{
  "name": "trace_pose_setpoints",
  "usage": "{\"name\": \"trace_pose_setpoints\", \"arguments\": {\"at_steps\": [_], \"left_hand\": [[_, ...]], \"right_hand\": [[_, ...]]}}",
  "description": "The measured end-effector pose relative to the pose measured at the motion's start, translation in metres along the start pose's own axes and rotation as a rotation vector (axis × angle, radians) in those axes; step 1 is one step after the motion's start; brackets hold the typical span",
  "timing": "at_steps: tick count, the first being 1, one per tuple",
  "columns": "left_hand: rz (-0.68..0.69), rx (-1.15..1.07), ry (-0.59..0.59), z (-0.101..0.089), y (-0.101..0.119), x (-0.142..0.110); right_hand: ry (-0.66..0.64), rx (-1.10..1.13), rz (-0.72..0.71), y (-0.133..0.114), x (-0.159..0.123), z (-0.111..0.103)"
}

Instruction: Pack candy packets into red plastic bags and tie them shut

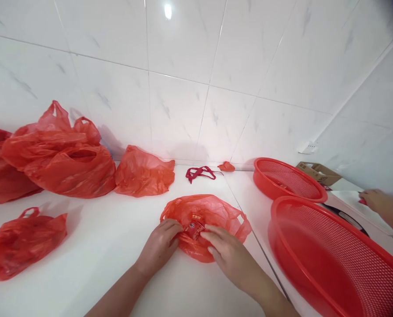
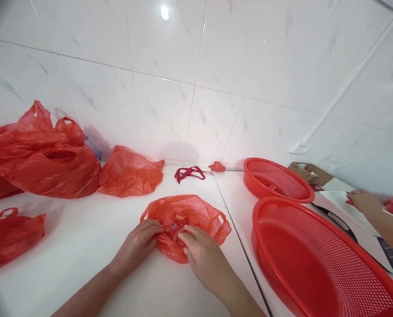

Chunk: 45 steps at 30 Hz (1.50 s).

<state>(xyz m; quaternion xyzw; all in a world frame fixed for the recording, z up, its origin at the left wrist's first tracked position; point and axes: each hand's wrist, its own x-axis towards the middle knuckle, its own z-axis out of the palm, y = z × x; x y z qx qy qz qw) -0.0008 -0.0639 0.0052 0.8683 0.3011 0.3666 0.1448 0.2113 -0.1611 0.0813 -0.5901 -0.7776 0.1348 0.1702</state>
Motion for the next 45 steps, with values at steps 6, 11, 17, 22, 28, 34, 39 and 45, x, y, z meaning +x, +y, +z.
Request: {"name": "trace_pose_setpoints", "arguments": {"at_steps": [6, 11, 17, 22, 28, 34, 39, 45], "left_hand": [[0.012, -0.010, 0.003, -0.002, 0.002, 0.001], [0.005, -0.013, -0.025, -0.002, 0.002, 0.002], [-0.007, -0.030, -0.052, 0.001, 0.002, 0.003], [-0.006, -0.044, -0.065, 0.002, 0.005, 0.005], [-0.019, -0.030, -0.081, 0.001, 0.005, 0.006], [-0.022, -0.035, -0.093, 0.001, 0.005, 0.006], [-0.026, -0.030, -0.090, 0.001, 0.005, 0.006], [-0.042, -0.017, -0.098, 0.002, 0.004, 0.004]], "right_hand": [[0.075, -0.061, 0.140, 0.019, 0.060, 0.009], [0.064, -0.100, 0.179, 0.031, 0.085, 0.033], [0.102, 0.047, 0.186, 0.045, 0.088, 0.051], [0.169, 0.148, 0.232, 0.057, 0.091, 0.058], [0.314, 0.383, 0.208, 0.060, 0.090, 0.059], [0.376, 0.454, 0.231, 0.060, 0.086, 0.045], [0.332, 0.487, 0.238, 0.060, 0.083, 0.038], [0.300, 0.465, 0.229, 0.062, 0.081, 0.039]]}}
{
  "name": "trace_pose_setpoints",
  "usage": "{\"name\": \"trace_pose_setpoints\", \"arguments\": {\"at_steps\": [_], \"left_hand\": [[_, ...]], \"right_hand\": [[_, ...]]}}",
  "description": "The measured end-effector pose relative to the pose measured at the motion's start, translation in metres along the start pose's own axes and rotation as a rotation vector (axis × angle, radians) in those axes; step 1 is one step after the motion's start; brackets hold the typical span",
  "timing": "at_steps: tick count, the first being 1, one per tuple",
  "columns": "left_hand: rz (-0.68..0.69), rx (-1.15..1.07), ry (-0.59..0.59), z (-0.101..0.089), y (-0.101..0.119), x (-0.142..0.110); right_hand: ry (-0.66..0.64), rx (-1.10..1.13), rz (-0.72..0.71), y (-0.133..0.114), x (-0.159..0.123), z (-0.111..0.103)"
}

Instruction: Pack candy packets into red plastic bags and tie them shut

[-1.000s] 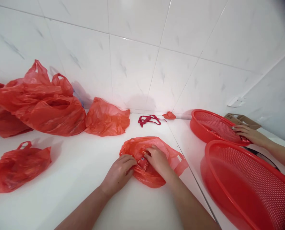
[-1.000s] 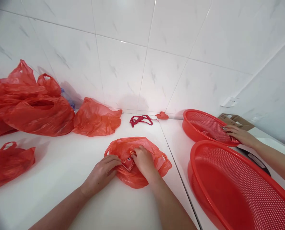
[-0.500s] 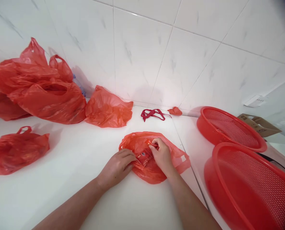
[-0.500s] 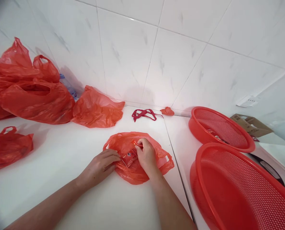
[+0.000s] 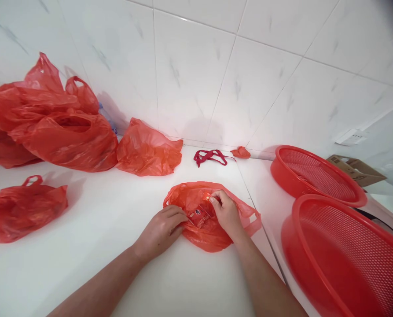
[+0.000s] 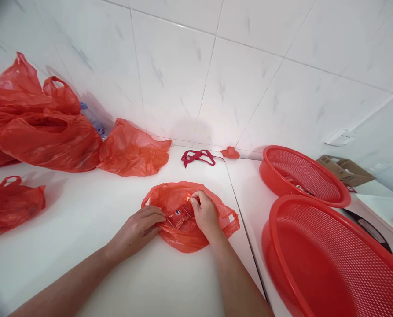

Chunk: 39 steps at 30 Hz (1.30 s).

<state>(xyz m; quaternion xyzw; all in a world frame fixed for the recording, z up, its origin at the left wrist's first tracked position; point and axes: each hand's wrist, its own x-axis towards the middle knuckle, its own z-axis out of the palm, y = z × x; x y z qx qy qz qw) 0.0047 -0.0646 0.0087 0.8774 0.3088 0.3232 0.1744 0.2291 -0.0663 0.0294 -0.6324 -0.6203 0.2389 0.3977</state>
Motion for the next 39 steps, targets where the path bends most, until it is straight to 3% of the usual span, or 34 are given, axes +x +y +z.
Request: {"name": "trace_pose_setpoints", "arguments": {"at_steps": [4, 8, 10, 14, 17, 21, 29, 39], "left_hand": [[0.001, -0.015, 0.010, 0.000, -0.001, 0.000], [-0.001, -0.023, 0.004, -0.001, 0.000, 0.000], [-0.001, -0.026, 0.013, -0.001, 0.000, 0.000], [0.008, -0.025, 0.027, -0.001, 0.001, 0.000], [0.011, -0.033, 0.019, -0.001, 0.001, 0.000], [0.014, -0.036, 0.007, -0.001, 0.000, 0.000], [0.019, -0.034, 0.001, -0.001, 0.001, 0.000], [0.022, -0.019, -0.002, -0.002, 0.001, 0.001]], "right_hand": [[0.010, -0.060, -0.030, 0.000, 0.000, 0.002], [0.053, -0.187, -0.162, -0.006, -0.005, 0.003], [-0.029, -0.238, -0.230, -0.011, -0.009, 0.001], [-0.361, -0.266, -0.320, -0.016, -0.019, -0.001], [-0.440, -0.256, -0.302, -0.014, -0.021, 0.002], [-0.343, -0.157, -0.250, -0.010, -0.016, 0.004], [0.054, -0.036, -0.122, -0.007, -0.009, -0.002], [0.079, 0.096, 0.041, -0.013, -0.011, -0.001]]}}
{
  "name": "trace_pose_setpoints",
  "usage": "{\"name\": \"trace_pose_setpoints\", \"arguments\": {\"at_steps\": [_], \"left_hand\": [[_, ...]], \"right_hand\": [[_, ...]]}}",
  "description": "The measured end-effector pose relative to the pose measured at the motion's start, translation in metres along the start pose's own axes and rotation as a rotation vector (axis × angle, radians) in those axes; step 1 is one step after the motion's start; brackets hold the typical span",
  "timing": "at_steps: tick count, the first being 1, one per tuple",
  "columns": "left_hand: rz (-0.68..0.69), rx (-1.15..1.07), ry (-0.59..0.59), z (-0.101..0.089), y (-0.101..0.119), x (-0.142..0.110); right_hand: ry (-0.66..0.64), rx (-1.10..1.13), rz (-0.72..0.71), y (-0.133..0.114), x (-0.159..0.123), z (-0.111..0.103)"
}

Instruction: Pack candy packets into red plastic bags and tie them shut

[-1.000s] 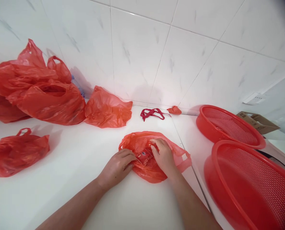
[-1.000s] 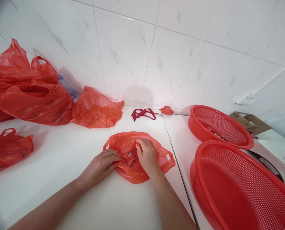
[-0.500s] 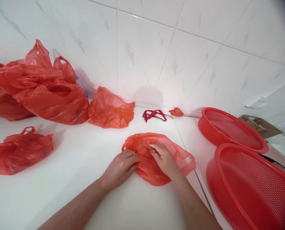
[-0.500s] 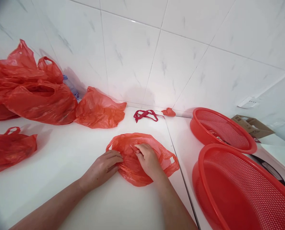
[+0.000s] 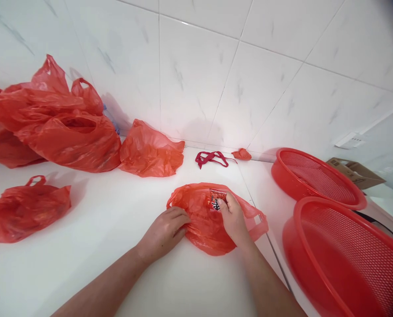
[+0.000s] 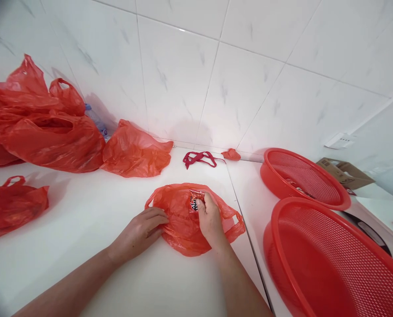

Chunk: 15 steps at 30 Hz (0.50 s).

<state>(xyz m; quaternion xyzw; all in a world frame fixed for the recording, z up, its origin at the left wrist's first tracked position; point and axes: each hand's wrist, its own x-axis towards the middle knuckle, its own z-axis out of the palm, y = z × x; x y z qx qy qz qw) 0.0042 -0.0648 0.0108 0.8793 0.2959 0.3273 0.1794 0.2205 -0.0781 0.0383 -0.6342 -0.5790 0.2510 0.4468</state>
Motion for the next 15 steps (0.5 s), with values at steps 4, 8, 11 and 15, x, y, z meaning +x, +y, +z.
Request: {"name": "trace_pose_setpoints", "arguments": {"at_steps": [4, 8, 11, 15], "left_hand": [[-0.004, -0.004, -0.005, 0.0000, 0.0001, 0.0000], [-0.011, -0.014, -0.008, 0.0008, -0.0002, -0.0002], [-0.012, -0.019, -0.006, 0.0006, -0.0003, -0.0002], [0.000, -0.020, -0.006, -0.0005, 0.0005, 0.0000]], "right_hand": [[-0.049, 0.015, 0.013, 0.0030, -0.0009, 0.0024], [-0.070, 0.032, 0.012, 0.0059, -0.0023, 0.0040], [-0.127, 0.021, 0.003, 0.0059, -0.0027, 0.0036], [-0.101, -0.041, -0.044, 0.0065, 0.0013, 0.0015]]}}
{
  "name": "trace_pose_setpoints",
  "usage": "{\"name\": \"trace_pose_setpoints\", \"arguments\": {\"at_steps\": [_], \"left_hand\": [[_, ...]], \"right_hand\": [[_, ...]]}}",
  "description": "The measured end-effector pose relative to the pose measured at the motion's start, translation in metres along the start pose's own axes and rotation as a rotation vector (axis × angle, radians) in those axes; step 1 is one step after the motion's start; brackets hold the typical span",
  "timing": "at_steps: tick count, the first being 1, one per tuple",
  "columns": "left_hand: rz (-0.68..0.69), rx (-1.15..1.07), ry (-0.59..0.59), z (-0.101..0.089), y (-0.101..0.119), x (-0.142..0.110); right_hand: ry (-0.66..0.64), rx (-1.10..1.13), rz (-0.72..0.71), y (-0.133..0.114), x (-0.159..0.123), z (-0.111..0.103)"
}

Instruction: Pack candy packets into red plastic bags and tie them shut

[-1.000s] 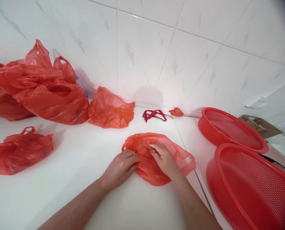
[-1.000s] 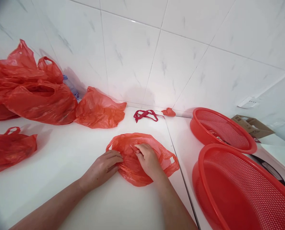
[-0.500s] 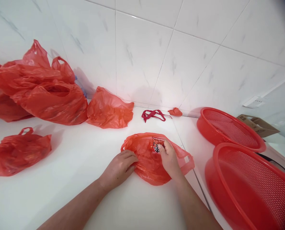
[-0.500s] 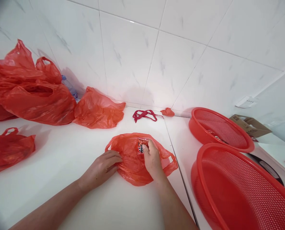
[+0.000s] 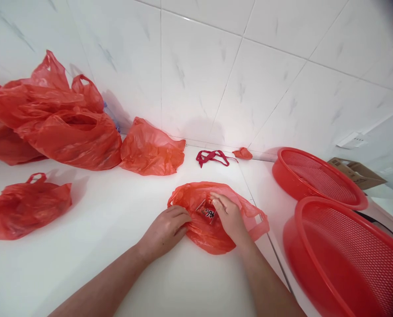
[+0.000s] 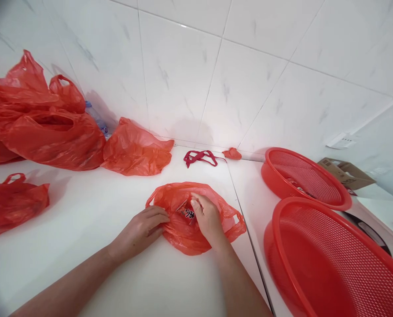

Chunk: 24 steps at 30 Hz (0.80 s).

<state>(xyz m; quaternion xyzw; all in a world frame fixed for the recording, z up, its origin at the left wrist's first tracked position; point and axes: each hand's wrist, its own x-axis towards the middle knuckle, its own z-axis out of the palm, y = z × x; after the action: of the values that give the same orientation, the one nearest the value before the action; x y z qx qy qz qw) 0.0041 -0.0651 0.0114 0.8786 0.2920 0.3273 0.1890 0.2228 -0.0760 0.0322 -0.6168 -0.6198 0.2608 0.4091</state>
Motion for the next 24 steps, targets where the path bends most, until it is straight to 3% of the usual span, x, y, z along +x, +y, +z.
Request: {"name": "trace_pose_setpoints", "arguments": {"at_steps": [4, 13, 24], "left_hand": [[0.008, 0.001, 0.003, -0.001, 0.001, 0.001], [-0.002, 0.007, -0.009, 0.001, 0.000, 0.000], [-0.007, -0.001, -0.006, 0.001, 0.001, 0.001]], "right_hand": [[0.098, -0.153, -0.018, 0.008, 0.006, -0.001], [0.012, -0.397, -0.052, 0.023, 0.011, 0.003], [0.015, -0.269, 0.063, 0.016, 0.008, 0.001]]}}
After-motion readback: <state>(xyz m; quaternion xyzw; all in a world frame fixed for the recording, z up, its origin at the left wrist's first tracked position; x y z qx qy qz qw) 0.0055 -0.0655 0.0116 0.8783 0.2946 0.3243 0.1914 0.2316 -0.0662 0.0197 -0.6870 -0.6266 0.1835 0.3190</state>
